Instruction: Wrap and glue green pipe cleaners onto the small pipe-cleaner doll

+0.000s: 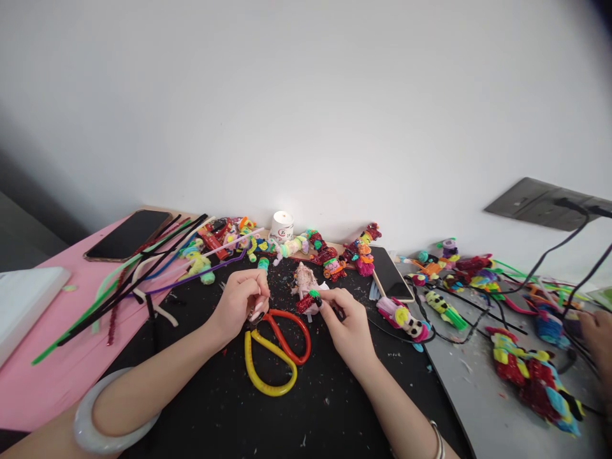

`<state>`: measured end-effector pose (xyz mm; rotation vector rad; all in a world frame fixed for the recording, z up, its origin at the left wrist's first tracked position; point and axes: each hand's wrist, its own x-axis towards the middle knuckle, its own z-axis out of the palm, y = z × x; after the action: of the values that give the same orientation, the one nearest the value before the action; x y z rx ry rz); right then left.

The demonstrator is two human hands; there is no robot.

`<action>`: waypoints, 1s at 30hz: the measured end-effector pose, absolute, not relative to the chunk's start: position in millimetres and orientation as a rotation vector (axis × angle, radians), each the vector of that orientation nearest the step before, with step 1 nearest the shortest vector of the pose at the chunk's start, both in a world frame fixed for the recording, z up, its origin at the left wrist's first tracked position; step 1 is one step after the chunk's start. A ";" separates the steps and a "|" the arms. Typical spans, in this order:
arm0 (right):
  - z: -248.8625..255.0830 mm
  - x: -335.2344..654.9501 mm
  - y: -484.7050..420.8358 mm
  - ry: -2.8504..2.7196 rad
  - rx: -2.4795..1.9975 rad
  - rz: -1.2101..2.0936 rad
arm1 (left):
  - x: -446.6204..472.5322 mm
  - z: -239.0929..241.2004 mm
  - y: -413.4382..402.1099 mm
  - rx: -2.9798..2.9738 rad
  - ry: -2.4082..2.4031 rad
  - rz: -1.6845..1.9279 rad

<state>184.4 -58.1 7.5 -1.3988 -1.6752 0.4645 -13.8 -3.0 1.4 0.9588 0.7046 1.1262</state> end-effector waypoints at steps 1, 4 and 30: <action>7.4 184.4 -58.1 -1.675 -1.399 0.467 | -13.8 1.4 -2.9 0.959 0.706 1.128; 7.2 184.5 -58.5 -1.677 -1.401 0.470 | -13.4 1.3 -2.5 0.953 0.711 1.108; 6.2 184.2 -58.2 -1.675 -1.395 0.465 | -5.6 11.7 -2.3 1.105 0.942 1.000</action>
<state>184.2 -58.2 6.2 -1.3955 -1.6746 0.4647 -5.6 -2.3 11.7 1.1045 0.9422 0.9996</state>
